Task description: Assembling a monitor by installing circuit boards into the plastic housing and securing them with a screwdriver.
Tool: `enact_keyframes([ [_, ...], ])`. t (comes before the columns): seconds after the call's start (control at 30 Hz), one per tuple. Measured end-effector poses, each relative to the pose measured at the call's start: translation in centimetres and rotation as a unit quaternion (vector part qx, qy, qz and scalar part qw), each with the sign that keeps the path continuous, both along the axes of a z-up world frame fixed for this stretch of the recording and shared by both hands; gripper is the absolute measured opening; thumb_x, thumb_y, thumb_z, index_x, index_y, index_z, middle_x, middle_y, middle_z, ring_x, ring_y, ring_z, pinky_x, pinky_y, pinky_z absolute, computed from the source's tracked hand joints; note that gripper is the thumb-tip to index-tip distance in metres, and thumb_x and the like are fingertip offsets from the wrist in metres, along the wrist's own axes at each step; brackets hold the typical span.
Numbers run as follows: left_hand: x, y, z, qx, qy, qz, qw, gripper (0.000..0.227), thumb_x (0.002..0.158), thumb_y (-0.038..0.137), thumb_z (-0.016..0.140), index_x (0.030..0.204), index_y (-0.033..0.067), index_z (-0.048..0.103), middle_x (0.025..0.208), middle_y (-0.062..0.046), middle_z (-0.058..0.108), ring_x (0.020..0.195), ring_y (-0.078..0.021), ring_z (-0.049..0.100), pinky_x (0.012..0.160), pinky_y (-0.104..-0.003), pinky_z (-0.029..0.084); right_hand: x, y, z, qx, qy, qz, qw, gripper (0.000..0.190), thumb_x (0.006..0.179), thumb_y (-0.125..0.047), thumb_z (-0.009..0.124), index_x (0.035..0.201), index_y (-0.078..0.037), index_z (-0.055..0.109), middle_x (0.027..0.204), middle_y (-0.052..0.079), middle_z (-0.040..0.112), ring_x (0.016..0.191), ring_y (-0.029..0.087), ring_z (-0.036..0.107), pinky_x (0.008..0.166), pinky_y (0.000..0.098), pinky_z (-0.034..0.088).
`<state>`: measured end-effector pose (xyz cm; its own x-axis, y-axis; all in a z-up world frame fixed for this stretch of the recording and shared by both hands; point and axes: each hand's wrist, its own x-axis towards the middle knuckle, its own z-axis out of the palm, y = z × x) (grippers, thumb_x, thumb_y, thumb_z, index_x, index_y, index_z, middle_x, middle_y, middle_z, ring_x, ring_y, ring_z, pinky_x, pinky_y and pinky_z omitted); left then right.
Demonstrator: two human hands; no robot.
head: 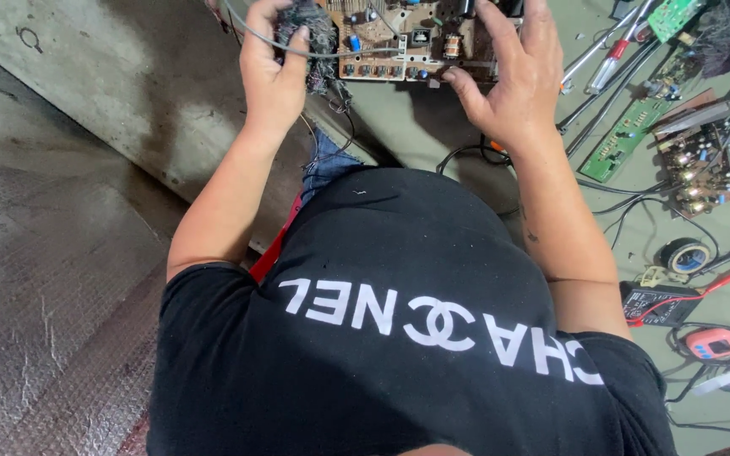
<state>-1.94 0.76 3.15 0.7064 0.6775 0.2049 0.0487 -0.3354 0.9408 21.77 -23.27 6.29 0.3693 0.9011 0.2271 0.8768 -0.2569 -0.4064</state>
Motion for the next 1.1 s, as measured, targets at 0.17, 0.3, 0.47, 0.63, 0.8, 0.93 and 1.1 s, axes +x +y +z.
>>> enact_keyframes([
  [0.17, 0.1, 0.5, 0.6, 0.028, -0.029, -0.021, 0.999, 0.029, 0.115, 0.029, 0.05, 0.137, 0.0103, 0.045, 0.13, -0.011, 0.055, 0.124, -0.027, 0.055, 0.106, -0.041, 0.044, 0.5, -0.1, -0.6, 0.017, -0.026, 0.008, 0.999, 0.067, 0.114, -0.058, 0.068, 0.159, -0.012, 0.051, 0.161, 0.02, 0.027, 0.143, 0.049, 0.048, 0.103, 0.0613, 0.053],
  [0.3, -0.9, 0.4, 1.0, 0.038, 0.048, -0.042, 0.997, 0.031, 0.113, 0.024, 0.047, 0.142, 0.013, 0.046, 0.131, -0.012, 0.059, 0.117, -0.0299, 0.06, 0.096, -0.041, 0.046, 0.4, 0.0, 0.2, 0.016, -0.016, -0.01, 1.0, 0.066, 0.109, -0.052, 0.075, 0.156, -0.011, 0.055, 0.163, 0.025, 0.026, 0.145, 0.053, 0.049, 0.107, 0.0633, 0.052],
  [0.47, -0.8, 0.1, 0.1, 0.022, 0.143, 0.036, 0.989, 0.018, 0.105, 0.021, 0.055, 0.115, 0.0093, 0.066, 0.112, -0.008, 0.069, 0.108, -0.0259, 0.065, 0.093, -0.038, 0.048, 0.9, 0.0, -0.4, 0.034, -0.049, 0.01, 0.998, 0.067, 0.11, -0.055, 0.071, 0.158, -0.013, 0.051, 0.168, 0.023, 0.019, 0.136, 0.051, 0.058, 0.1, 0.06, 0.055],
  [0.63, 0.1, -2.6, -2.0, -0.158, 0.141, 0.091, 0.973, 0.014, 0.098, 0.017, 0.065, 0.111, 0.01, 0.066, 0.104, -0.004, 0.068, 0.099, -0.0171, 0.063, 0.089, -0.033, 0.049, 0.7, 0.1, -0.2, 0.041, -0.039, -0.007, 0.998, 0.066, 0.108, -0.056, 0.067, 0.158, -0.017, 0.048, 0.17, 0.02, 0.017, 0.131, 0.046, 0.063, 0.092, 0.054, 0.056],
  [0.8, 0.1, -3.8, -3.7, -0.32, 0.023, 0.103, 0.942, 0.033, 0.097, 0.004, 0.06, 0.13, 0.0047, 0.064, 0.13, -0.005, 0.066, 0.124, -0.019, 0.059, 0.112, -0.034, 0.043, 0.6, -0.1, 0.0, 0.03, -0.022, -0.009, 0.999, 0.067, 0.103, -0.052, 0.073, 0.155, -0.018, 0.048, 0.17, 0.019, 0.017, 0.148, 0.048, 0.047, 0.101, 0.0609, 0.055],
  [0.93, 0.8, -4.4, -3.3, -0.477, 0.03, 0.182, 0.86, 0.039, 0.094, 0.007, 0.064, 0.133, 0.0033, 0.063, 0.125, -0.007, 0.069, 0.118, -0.0196, 0.062, 0.102, -0.033, 0.046, 0.6, 0.2, 0.2, 0.021, -0.011, -0.015, 1.0, 0.068, 0.099, -0.051, 0.076, 0.153, -0.017, 0.051, 0.168, 0.021, 0.02, 0.147, 0.049, 0.045, 0.102, 0.062, 0.052],
  [1.1, -0.9, -4.0, -6.4, -0.482, 0.009, 0.162, 0.861, 0.026, 0.095, 0.004, 0.067, 0.117, -0.0086, 0.068, 0.107, -0.028, 0.069, 0.099, -0.0213, 0.063, 0.096, -0.048, 0.054, 0.4, 0.5, 0.2, 0.075, -0.009, -0.038, 0.996, 0.07, 0.082, -0.051, 0.085, 0.142, -0.022, 0.064, 0.163, 0.02, 0.033, 0.129, 0.044, 0.056, 0.101, 0.052, 0.048],
])
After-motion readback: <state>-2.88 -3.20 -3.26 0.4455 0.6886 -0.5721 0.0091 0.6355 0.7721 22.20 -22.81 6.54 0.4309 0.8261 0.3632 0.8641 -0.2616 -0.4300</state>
